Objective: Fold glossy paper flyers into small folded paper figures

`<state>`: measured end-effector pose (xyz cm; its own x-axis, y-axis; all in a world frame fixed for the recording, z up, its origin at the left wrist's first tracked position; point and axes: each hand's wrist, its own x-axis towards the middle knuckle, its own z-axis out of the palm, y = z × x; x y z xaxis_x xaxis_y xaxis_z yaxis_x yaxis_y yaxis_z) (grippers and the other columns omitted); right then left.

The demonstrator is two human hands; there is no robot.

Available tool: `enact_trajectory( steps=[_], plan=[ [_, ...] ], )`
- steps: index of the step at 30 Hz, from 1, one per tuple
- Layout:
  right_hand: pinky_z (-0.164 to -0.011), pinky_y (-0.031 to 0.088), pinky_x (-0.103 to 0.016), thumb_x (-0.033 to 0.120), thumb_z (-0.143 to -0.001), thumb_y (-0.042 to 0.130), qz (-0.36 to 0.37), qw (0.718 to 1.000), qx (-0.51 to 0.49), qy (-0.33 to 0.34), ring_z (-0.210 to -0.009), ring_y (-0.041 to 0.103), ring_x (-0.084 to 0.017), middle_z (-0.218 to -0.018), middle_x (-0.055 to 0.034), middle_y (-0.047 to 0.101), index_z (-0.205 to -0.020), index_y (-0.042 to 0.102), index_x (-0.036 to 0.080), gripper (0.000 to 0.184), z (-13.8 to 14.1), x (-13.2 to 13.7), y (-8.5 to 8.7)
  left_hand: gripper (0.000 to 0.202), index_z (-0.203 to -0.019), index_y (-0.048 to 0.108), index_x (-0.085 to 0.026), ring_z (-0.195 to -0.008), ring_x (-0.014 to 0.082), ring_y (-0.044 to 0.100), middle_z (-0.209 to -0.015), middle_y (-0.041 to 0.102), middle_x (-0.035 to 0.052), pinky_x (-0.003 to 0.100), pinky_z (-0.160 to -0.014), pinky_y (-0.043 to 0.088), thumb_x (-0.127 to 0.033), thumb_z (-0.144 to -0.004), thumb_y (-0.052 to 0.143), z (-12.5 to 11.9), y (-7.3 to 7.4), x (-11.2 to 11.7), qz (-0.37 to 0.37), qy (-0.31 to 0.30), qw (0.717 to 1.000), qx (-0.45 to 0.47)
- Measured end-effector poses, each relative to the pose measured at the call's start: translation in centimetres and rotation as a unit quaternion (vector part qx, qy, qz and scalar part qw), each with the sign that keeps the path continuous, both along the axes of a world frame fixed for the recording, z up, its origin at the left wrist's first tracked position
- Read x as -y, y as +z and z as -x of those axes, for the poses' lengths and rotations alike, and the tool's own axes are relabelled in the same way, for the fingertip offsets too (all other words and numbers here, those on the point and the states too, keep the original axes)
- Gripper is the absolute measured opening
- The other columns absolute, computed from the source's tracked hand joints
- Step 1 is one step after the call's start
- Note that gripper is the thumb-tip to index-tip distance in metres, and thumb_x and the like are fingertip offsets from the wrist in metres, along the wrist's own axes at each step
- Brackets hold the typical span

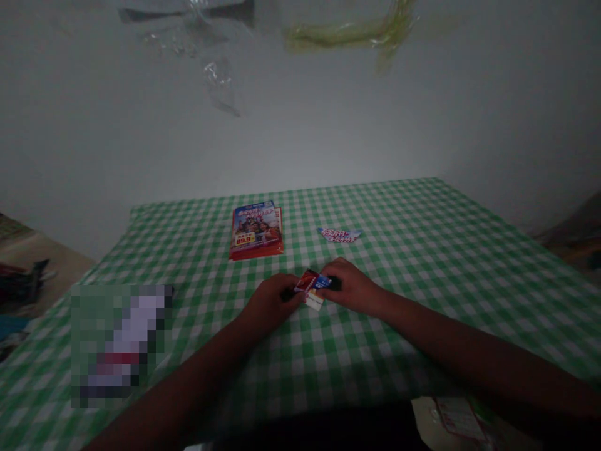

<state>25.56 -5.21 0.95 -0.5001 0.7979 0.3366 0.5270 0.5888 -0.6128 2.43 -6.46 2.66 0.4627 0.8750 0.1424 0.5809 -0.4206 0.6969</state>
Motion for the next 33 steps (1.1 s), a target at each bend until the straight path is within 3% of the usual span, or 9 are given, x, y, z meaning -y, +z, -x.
enact_trajectory(
  steps=[4, 10, 14, 22, 28, 33],
  plan=[
    [-0.084, 0.041, -0.038, 0.030, -0.084, 0.074, -0.030, 0.999, 0.007, 0.016, -0.088, 0.057, -0.021, -0.088, -0.0028, 0.065, -0.091, 0.067, 0.020, 0.015, -0.2, -0.2, -0.4, 0.014, -0.094, 0.070, -0.020, -0.088, 0.0204, 0.061, -0.090, 0.066, 0.0043, 0.035, -0.084, 0.048, -0.028, -0.088, 0.062, 0.2, -0.3, -0.4, -0.059, -0.031, 0.998, -0.022],
    [-0.082, 0.042, -0.036, 0.032, -0.088, 0.069, -0.051, 0.998, 0.005, 0.028, -0.086, 0.058, -0.019, -0.087, -0.0035, 0.067, -0.089, 0.069, 0.021, 0.011, -0.3, -0.5, -0.9, 0.030, -0.118, 0.067, -0.027, -0.087, 0.0178, 0.061, -0.096, 0.066, 0.0028, 0.032, -0.081, 0.050, -0.021, -0.091, 0.058, 0.3, -0.4, -0.5, -0.029, -0.057, 0.997, -0.037],
    [-0.081, 0.043, -0.036, 0.034, -0.088, 0.070, -0.057, 0.998, 0.027, 0.028, -0.084, 0.059, -0.020, -0.085, -0.0024, 0.068, -0.091, 0.069, 0.022, 0.013, -0.3, -0.8, -0.9, 0.025, -0.113, 0.070, -0.027, -0.087, 0.0174, 0.062, -0.095, 0.065, 0.0026, 0.032, -0.081, 0.051, -0.023, -0.092, 0.058, 0.3, -0.5, -0.6, -0.027, -0.064, 0.997, -0.044],
    [-0.084, 0.048, -0.035, 0.021, -0.095, 0.057, -0.071, 0.984, 0.017, 0.162, -0.089, 0.061, -0.018, -0.093, -0.0060, 0.068, -0.102, 0.069, 0.019, 0.015, -1.7, -1.5, 0.2, 0.023, -0.109, 0.071, -0.026, -0.089, 0.0161, 0.062, -0.099, 0.063, 0.0032, 0.030, -0.084, 0.050, -0.021, -0.096, 0.052, 0.7, -0.7, -0.7, -0.039, -0.104, 0.991, -0.079],
    [-0.082, 0.051, -0.038, 0.019, -0.097, 0.048, -0.090, 0.982, 0.061, 0.153, -0.091, 0.061, -0.021, -0.095, -0.0086, 0.067, -0.105, 0.070, 0.019, 0.023, -1.8, -1.1, 0.2, 0.032, -0.117, 0.066, -0.025, -0.093, 0.0166, 0.060, -0.105, 0.061, 0.0045, 0.031, -0.085, 0.050, -0.014, -0.093, 0.049, 1.2, 0.4, -0.7, -0.027, -0.154, 0.985, -0.068],
    [-0.082, 0.052, -0.037, 0.020, -0.099, 0.047, -0.088, 0.982, 0.071, 0.149, -0.091, 0.061, -0.020, -0.095, -0.0087, 0.066, -0.104, 0.069, 0.018, 0.022, -1.7, -0.9, 0.3, 0.034, -0.122, 0.063, -0.027, -0.095, 0.0171, 0.060, -0.106, 0.062, 0.0042, 0.031, -0.088, 0.049, -0.013, -0.095, 0.046, 1.7, 0.2, -0.9, -0.029, -0.159, 0.981, -0.104]
  ],
)
